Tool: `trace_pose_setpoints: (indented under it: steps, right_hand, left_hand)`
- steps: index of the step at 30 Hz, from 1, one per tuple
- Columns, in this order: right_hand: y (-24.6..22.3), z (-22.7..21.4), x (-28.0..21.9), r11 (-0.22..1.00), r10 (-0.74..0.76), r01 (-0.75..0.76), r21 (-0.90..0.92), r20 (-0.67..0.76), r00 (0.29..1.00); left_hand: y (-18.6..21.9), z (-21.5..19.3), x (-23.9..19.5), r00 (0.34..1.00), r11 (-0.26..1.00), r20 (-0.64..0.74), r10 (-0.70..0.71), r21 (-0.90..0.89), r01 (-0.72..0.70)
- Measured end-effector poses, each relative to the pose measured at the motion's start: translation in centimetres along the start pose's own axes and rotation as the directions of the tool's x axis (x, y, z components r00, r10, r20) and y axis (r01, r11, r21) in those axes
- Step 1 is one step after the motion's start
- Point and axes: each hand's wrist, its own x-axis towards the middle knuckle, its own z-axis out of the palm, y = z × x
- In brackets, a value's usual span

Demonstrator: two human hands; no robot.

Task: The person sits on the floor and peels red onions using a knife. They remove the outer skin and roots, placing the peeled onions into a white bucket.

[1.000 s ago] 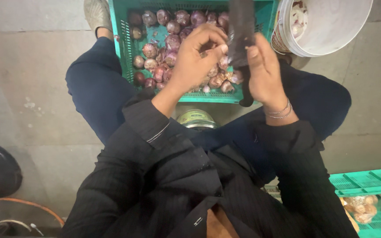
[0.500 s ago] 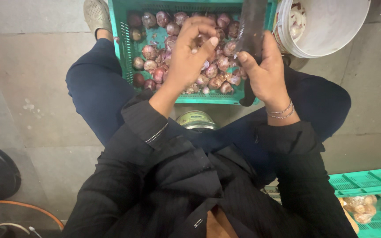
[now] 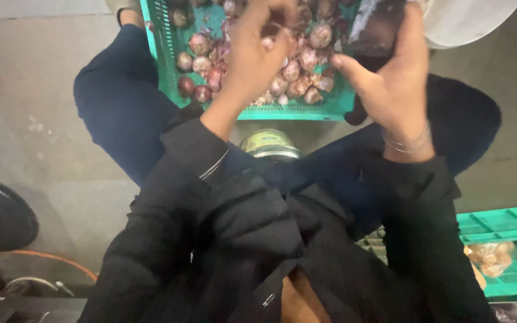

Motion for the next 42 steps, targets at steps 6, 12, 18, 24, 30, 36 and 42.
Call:
trace_pose_setpoints:
  steps: [6, 12, 18, 24, 30, 36, 42]
  right_hand:
    - [-1.8, -2.8, -1.0, 0.952, -0.008, 0.072, -0.297, 0.212, 0.977]
    - [-0.6, -2.1, -0.6, 0.915, -0.082, 0.189, -0.357, 0.292, 0.953]
    - [0.1, -0.2, 0.2, 0.941, 0.108, 0.008, -0.339, 0.32, 0.941]
    - [0.5, 2.5, 1.2, 0.971, -0.025, 0.086, -0.222, 0.263, 0.964]
    - [0.0, 3.0, 1.1, 0.989, -0.039, 0.073, -0.131, 0.242, 0.969]
    - [0.0, 1.6, -0.4, 0.995, -0.06, 0.057, -0.078, -0.038, 0.997]
    - [1.5, 2.0, -0.2, 0.966, 0.074, -0.078, 0.245, 0.024, 0.997]
  left_hand:
    - [-15.1, -0.3, 0.6, 0.986, 0.873, -0.081, -0.147, 0.457, 0.168]
    - [-25.3, -0.4, -8.1, 0.877, 0.601, 0.241, -0.416, 0.797, 0.066]
    - [-28.8, -0.8, -12.6, 0.767, 0.27, 0.241, -0.595, 0.959, -0.091]
    - [-30.1, -0.9, -10.8, 0.714, 0.35, 0.377, -0.59, 0.916, -0.195]
    - [-24.5, -0.6, -3.5, 0.361, 0.889, 0.813, -0.457, 0.43, 0.156]
    - [-6.9, -1.5, 3.7, 0.522, 0.865, 0.837, -0.164, -0.132, 0.484]
    - [2.4, -4.1, 2.4, 0.683, 0.251, 0.729, -0.044, -0.654, 0.714]
